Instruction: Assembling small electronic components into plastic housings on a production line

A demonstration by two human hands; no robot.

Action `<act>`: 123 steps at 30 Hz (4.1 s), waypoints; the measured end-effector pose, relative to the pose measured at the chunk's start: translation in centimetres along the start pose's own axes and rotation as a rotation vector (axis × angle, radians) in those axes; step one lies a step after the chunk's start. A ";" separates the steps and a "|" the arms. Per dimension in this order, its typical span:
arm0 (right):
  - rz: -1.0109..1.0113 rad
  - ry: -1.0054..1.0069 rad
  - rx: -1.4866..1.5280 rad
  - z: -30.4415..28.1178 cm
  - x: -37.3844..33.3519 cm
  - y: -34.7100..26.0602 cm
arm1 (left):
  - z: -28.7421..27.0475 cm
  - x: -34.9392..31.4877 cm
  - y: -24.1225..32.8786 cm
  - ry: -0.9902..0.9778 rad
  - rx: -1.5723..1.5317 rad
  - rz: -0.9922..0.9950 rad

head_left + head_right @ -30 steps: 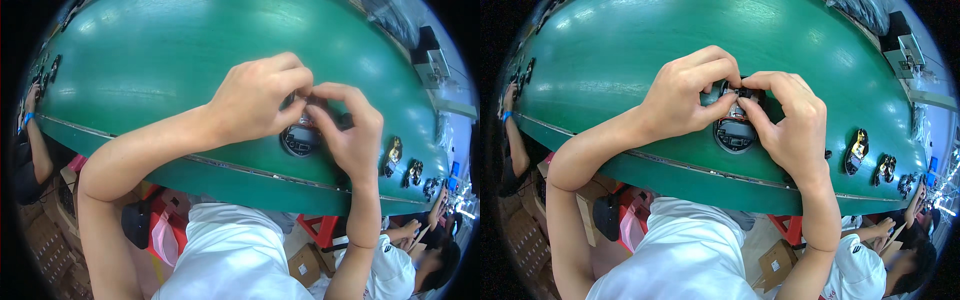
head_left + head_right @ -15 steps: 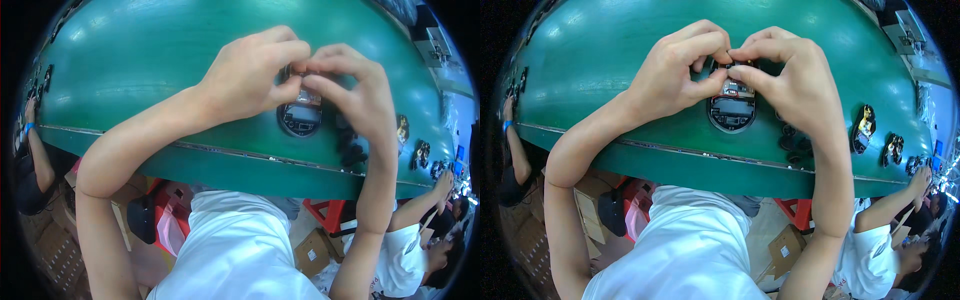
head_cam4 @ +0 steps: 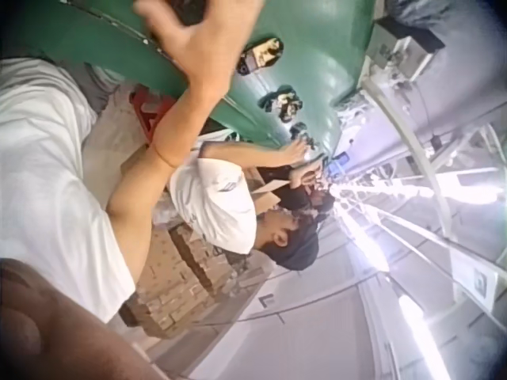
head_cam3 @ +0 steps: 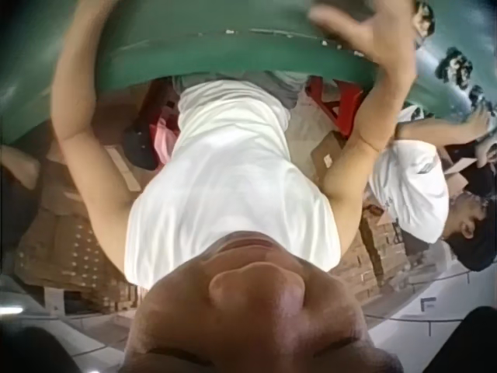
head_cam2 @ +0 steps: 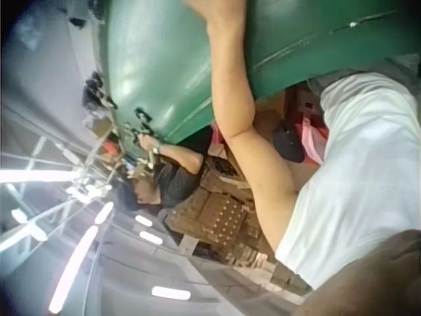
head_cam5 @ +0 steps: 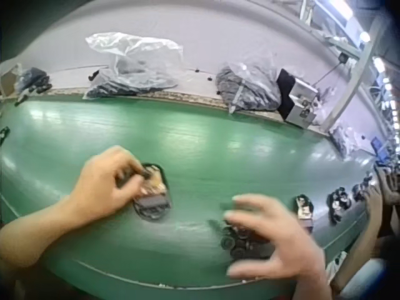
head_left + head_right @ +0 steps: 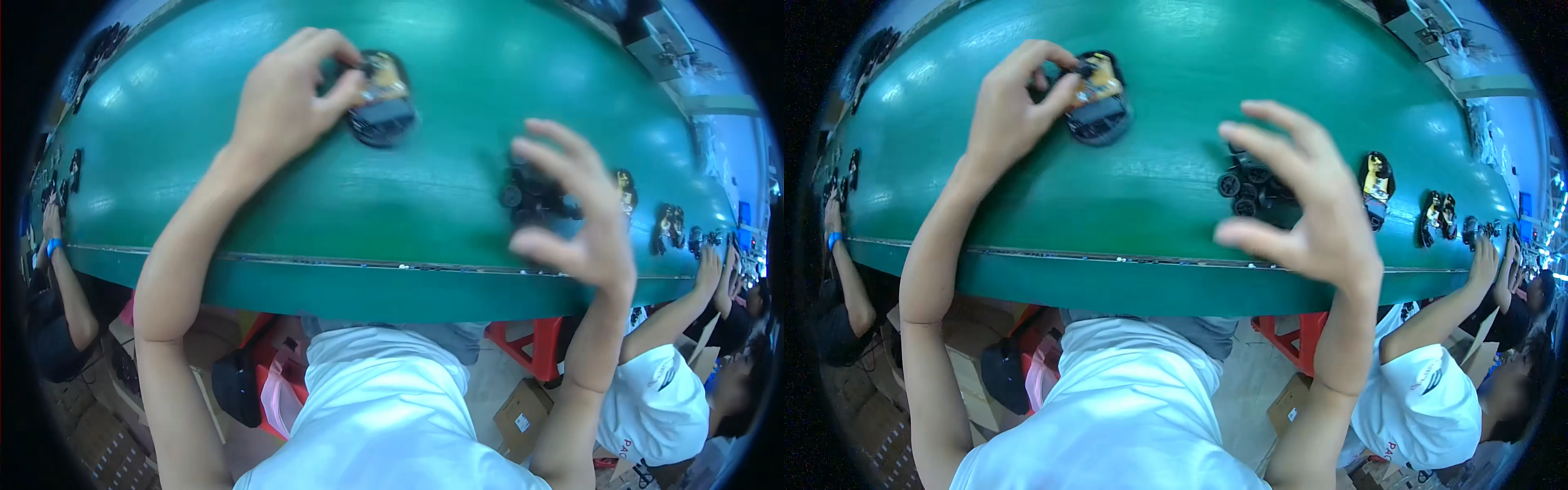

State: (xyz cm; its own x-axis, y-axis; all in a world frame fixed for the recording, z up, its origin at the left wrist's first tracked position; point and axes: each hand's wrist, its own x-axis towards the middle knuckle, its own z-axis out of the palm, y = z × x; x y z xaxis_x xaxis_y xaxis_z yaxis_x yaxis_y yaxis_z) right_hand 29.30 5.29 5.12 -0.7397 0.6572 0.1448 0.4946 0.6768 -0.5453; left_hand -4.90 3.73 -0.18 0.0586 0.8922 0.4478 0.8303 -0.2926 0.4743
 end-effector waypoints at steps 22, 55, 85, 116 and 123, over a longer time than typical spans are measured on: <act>-0.218 0.089 0.035 7.4 3.1 -3.4 | 20.6 16.6 14.1 -0.581 -0.171 0.178; -0.337 0.025 0.012 6.6 6.0 -5.0 | -21.6 -18.8 -23.2 0.357 0.750 -0.875; -0.310 0.084 -0.060 7.0 5.5 -5.6 | -26.0 -15.7 -31.3 0.376 0.768 -1.034; -0.019 0.204 0.155 3.0 5.6 0.9 | -1.5 -3.1 3.8 -0.147 -0.071 0.190; 0.012 0.146 0.067 2.2 5.0 0.9 | -0.8 -3.8 5.6 -0.216 -0.176 0.265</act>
State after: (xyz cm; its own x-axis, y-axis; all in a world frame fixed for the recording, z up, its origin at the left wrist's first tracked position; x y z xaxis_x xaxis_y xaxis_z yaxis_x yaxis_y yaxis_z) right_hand 25.04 8.38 3.53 -0.6573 0.7098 0.2534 0.4681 0.6480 -0.6008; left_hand -0.92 -1.54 1.42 0.3898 0.8240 0.4111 0.6637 -0.5609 0.4948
